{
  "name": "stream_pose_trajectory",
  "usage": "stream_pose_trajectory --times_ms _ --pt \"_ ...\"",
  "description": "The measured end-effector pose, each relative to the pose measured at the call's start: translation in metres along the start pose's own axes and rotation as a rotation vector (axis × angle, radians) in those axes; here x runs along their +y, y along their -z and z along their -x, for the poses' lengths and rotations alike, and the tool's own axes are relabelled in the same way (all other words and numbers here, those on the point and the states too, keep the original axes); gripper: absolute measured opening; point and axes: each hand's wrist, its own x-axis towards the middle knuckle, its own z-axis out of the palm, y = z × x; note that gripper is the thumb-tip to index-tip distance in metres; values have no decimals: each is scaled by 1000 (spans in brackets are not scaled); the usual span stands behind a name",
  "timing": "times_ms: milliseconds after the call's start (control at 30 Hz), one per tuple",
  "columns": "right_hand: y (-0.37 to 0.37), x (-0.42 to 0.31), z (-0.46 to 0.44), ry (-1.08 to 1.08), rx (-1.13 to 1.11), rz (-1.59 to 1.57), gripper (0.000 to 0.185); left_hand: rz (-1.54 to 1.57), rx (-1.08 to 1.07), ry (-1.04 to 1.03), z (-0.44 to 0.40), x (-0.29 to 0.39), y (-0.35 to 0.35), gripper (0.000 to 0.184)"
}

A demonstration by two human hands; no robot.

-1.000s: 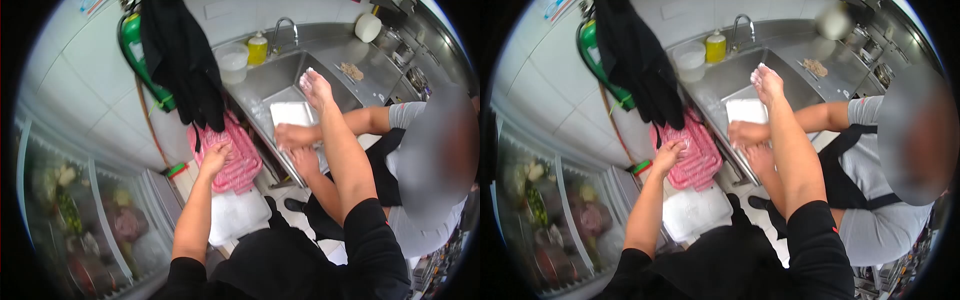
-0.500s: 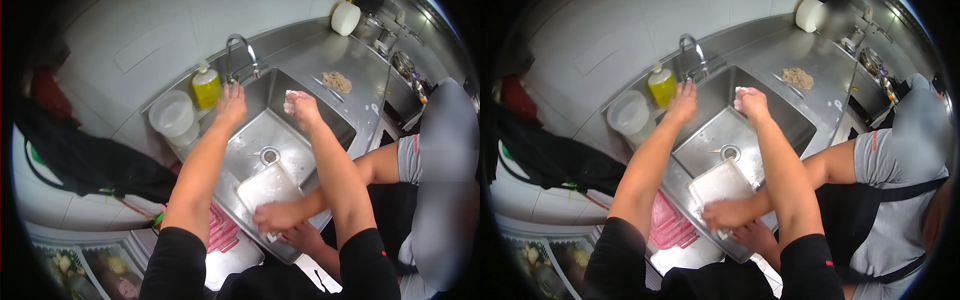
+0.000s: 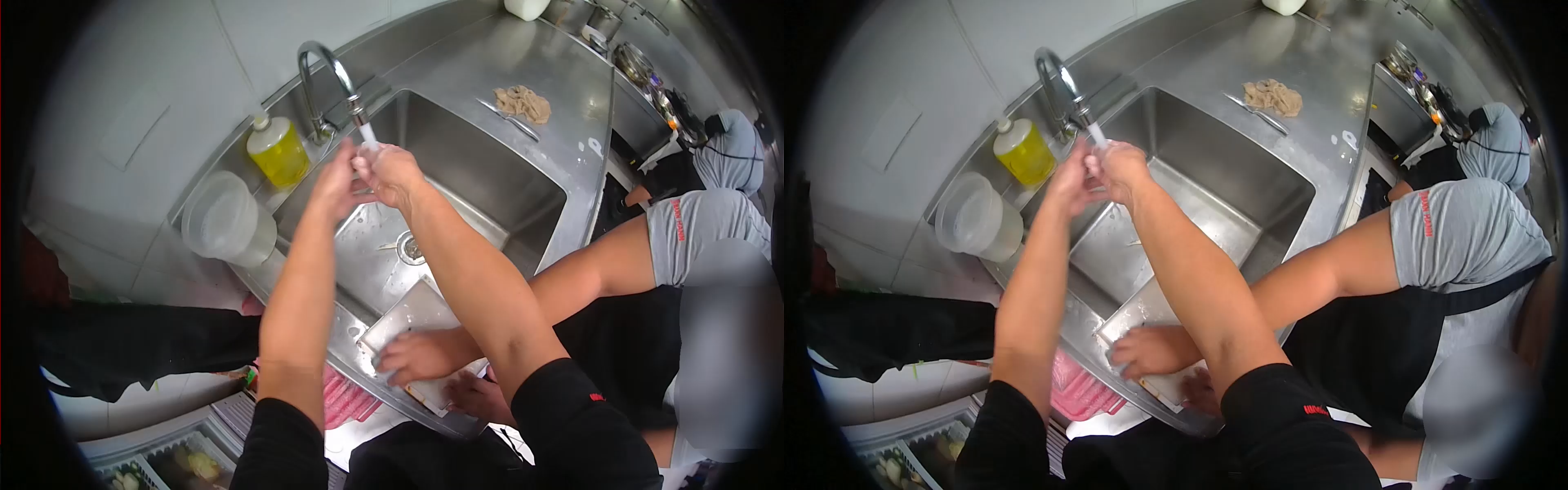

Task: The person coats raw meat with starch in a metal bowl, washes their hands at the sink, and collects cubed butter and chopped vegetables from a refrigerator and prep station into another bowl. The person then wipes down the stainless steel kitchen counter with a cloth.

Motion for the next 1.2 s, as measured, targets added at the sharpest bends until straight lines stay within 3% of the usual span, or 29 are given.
stream_pose_trajectory --times_ms 33,100,133,167,200,300,367,433,500,567,600,700,733,767,833,867,967,1067,1167,1200 --pt "4 8 -7 17 84 111 20 160 -79 12 4 -4 -11 49" --pt "19 16 -26 55 238 343 26 426 -240 -160 -35 -31 -31 48" --pt "31 16 -39 130 186 573 28 430 -148 -225 -27 -35 -47 47" --pt "34 4 -23 336 94 1011 29 433 -59 -290 -16 -34 -65 47" --pt "35 -9 -6 600 96 1429 29 224 -2 -521 15 -29 -80 45" --pt "6 -14 19 -99 176 767 27 293 -150 -51 2 -13 -46 40" --pt "18 -11 -1 138 99 948 28 482 -181 -109 -18 -14 -44 45" --pt "24 -17 -17 525 134 1090 29 430 -15 -492 -8 -26 -83 51" --pt "17 -10 -1 301 104 787 36 562 62 -359 -1 -23 -85 61" --pt "9 5 -6 65 48 488 43 589 -116 -24 1 0 -53 61" --pt "6 -4 0 70 85 492 46 657 -92 52 10 9 -53 67" --pt "-10 -41 29 74 176 498 56 425 -106 -341 36 -30 -91 72" --pt "6 -32 3 212 122 396 65 396 -104 -371 38 -26 -86 70" --pt "27 -30 7 216 -55 423 60 369 -107 -397 40 -22 -82 68" --pt "1 -20 27 49 65 104 46 354 -95 -410 17 -18 -71 60" --pt "-7 -24 41 3 85 108 28 362 -79 -389 -5 -21 -64 55" --pt "26 -9 8 78 -72 140 26 270 4 -425 -15 -17 -58 43" --pt "23 5 -5 130 -58 163 16 571 -105 -242 -22 -27 -54 35" --pt "9 -2 3 250 152 683 13 720 -172 -105 18 -22 -54 29" --pt "2 1 14 240 131 611 23 750 -181 -79 32 -18 -54 27"
